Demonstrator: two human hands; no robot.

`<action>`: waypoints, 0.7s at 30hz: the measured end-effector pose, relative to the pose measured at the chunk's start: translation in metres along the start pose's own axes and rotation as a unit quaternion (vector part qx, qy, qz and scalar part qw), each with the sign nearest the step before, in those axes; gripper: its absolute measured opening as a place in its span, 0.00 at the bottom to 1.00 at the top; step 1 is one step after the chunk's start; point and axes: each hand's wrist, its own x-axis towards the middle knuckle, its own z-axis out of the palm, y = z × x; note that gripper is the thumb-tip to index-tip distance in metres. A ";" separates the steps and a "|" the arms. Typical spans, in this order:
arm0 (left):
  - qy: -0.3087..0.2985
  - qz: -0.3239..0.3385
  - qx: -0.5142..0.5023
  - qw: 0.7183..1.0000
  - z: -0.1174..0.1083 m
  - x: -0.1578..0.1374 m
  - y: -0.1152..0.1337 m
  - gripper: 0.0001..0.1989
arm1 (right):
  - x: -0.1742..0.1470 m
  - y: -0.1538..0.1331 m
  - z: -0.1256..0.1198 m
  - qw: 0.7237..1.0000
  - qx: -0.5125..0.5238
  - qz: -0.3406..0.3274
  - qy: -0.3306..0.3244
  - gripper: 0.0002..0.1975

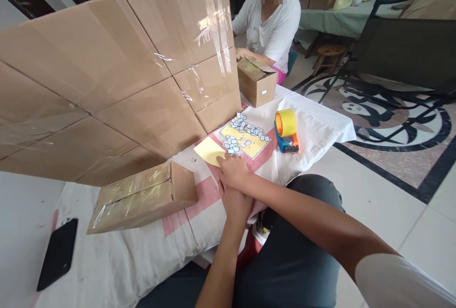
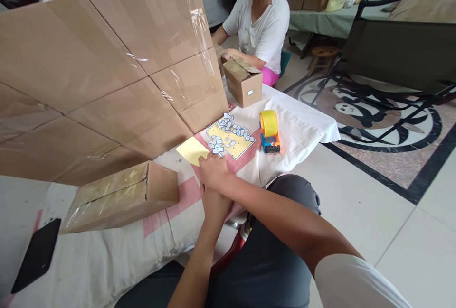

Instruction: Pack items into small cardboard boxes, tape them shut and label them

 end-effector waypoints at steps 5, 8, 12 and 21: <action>0.038 -0.007 -0.018 0.999 0.000 -0.004 0.001 0.30 | 0.010 0.022 0.000 0.995 0.075 -0.057 -0.019 0.26; 0.048 -0.001 -0.009 0.999 0.000 -0.003 0.002 0.30 | 0.016 0.029 0.008 0.983 0.140 -0.097 -0.064 0.39; 0.047 -0.023 0.007 0.999 0.000 -0.003 0.003 0.25 | 0.018 0.027 0.022 0.974 0.128 -0.149 -0.113 0.50; 0.076 -0.038 0.067 0.994 0.009 -0.033 -0.006 0.29 | 0.021 0.025 0.015 0.942 0.248 -0.198 -0.105 0.34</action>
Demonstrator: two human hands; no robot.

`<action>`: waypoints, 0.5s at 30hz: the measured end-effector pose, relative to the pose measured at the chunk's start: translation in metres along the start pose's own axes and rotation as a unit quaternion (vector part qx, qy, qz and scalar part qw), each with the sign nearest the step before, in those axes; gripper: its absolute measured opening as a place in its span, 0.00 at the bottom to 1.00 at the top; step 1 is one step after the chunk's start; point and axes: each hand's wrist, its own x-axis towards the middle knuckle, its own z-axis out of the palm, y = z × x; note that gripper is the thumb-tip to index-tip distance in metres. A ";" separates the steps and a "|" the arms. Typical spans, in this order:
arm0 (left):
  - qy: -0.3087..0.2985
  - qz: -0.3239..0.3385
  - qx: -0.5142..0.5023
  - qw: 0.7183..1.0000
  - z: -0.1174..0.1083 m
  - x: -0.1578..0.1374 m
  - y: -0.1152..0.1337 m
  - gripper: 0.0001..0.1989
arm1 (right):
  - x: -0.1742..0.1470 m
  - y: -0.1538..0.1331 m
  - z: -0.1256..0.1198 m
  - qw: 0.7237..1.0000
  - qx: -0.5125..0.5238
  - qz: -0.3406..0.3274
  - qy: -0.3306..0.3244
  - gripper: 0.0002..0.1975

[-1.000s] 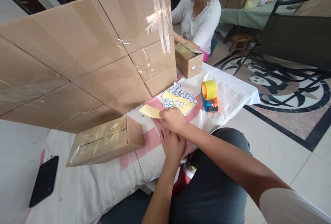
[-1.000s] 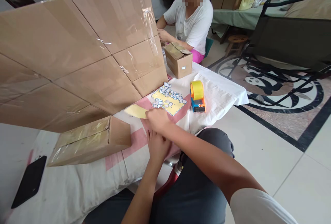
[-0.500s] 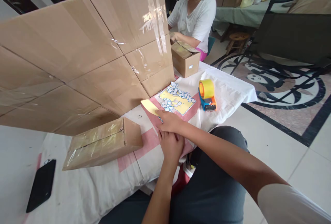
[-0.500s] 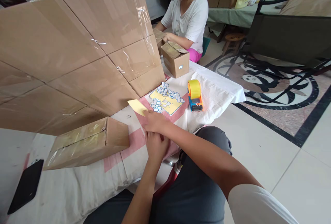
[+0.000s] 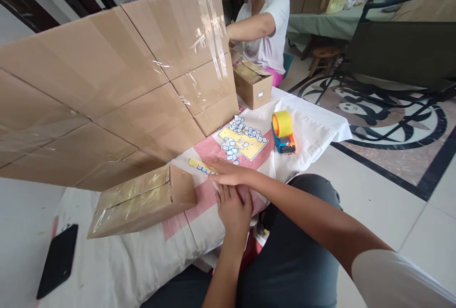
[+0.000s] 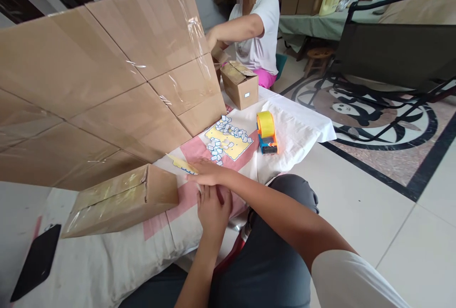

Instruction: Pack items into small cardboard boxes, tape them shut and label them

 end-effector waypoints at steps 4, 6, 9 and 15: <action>0.002 0.007 0.014 1.000 0.004 -0.004 -0.003 0.28 | 0.004 0.005 -0.009 0.998 -0.009 0.057 0.013 0.35; 0.006 0.011 0.014 1.000 0.005 -0.004 -0.004 0.28 | 0.004 0.010 -0.013 0.995 -0.027 0.096 0.022 0.38; 0.009 0.011 0.015 1.000 0.006 -0.002 -0.004 0.27 | 0.001 0.018 -0.025 0.989 -0.065 0.117 0.060 0.35; 0.003 0.013 0.001 1.000 0.003 -0.006 -0.006 0.27 | -0.005 0.040 -0.058 0.973 -0.128 0.141 0.132 0.30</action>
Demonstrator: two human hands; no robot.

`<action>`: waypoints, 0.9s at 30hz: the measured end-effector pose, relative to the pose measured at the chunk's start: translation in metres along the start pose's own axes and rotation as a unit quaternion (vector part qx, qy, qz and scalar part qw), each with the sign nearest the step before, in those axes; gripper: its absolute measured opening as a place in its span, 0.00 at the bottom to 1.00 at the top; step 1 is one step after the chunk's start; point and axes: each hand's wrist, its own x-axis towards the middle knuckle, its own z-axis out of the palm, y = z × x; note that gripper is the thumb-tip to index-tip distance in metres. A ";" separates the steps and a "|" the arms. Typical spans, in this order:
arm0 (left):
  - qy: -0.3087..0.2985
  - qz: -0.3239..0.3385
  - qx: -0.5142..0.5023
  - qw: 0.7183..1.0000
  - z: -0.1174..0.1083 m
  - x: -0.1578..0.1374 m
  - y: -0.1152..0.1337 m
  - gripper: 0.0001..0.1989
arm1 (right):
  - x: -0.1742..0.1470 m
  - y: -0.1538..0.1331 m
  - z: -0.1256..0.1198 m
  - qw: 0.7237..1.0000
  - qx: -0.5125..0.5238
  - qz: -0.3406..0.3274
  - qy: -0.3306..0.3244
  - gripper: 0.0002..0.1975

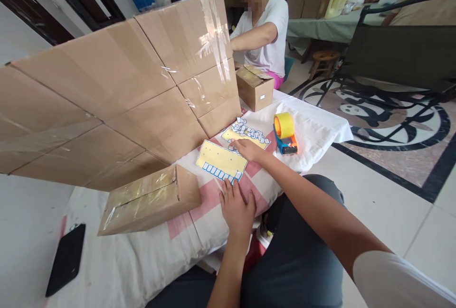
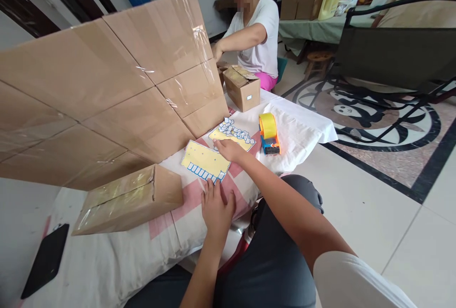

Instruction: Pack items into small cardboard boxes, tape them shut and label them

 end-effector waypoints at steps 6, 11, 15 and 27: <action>-0.025 -0.038 0.059 0.997 -0.015 -0.023 -0.018 0.35 | 0.003 0.015 0.004 0.995 -0.075 0.011 -0.058 0.41; -0.009 -0.030 0.081 0.996 -0.016 -0.033 -0.036 0.35 | 0.003 0.010 0.008 0.990 -0.124 -0.006 -0.063 0.41; 0.033 -0.022 0.080 0.996 -0.010 -0.035 -0.038 0.34 | 0.004 0.003 0.011 0.991 -0.127 -0.030 -0.022 0.22; 0.051 -0.023 0.069 0.996 -0.004 -0.034 -0.038 0.33 | 0.023 0.023 -0.011 0.994 -0.071 0.027 0.073 0.16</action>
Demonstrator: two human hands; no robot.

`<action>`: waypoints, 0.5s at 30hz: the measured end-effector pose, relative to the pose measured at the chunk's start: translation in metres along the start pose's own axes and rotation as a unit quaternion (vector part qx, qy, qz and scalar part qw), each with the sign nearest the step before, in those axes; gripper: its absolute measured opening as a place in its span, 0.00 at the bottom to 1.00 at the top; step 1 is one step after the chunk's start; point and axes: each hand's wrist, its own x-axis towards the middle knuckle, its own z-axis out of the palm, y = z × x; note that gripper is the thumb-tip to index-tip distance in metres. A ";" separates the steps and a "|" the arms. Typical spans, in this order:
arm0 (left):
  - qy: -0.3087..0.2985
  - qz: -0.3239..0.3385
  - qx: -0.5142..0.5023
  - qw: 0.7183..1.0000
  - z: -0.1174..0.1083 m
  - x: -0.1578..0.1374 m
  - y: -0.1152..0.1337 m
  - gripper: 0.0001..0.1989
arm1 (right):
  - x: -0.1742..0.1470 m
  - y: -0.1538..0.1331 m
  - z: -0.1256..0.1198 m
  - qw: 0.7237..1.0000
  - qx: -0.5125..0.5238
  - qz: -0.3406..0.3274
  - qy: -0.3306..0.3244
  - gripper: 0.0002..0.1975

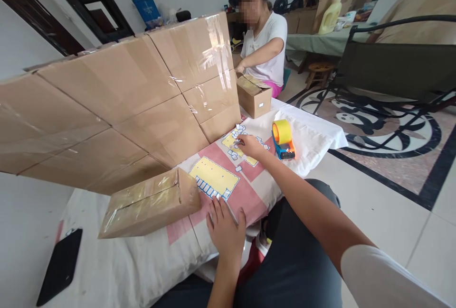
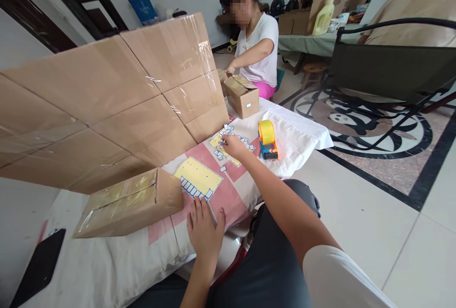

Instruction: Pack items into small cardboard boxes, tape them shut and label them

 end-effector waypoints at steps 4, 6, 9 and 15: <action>0.005 0.010 0.011 1.000 0.000 -0.001 0.000 0.33 | 0.001 0.013 -0.012 0.995 -0.029 0.085 0.035 0.24; 0.011 0.010 0.007 1.000 0.001 -0.001 0.000 0.33 | -0.004 0.010 -0.016 0.992 -0.049 0.105 0.060 0.31; 0.009 0.009 -0.002 1.000 0.001 -0.001 -0.001 0.33 | -0.013 -0.004 -0.014 0.993 -0.073 0.059 0.069 0.32; 0.016 0.013 0.012 1.000 0.002 -0.001 -0.001 0.32 | -0.021 -0.019 0.014 0.990 -0.097 -0.098 -0.039 0.29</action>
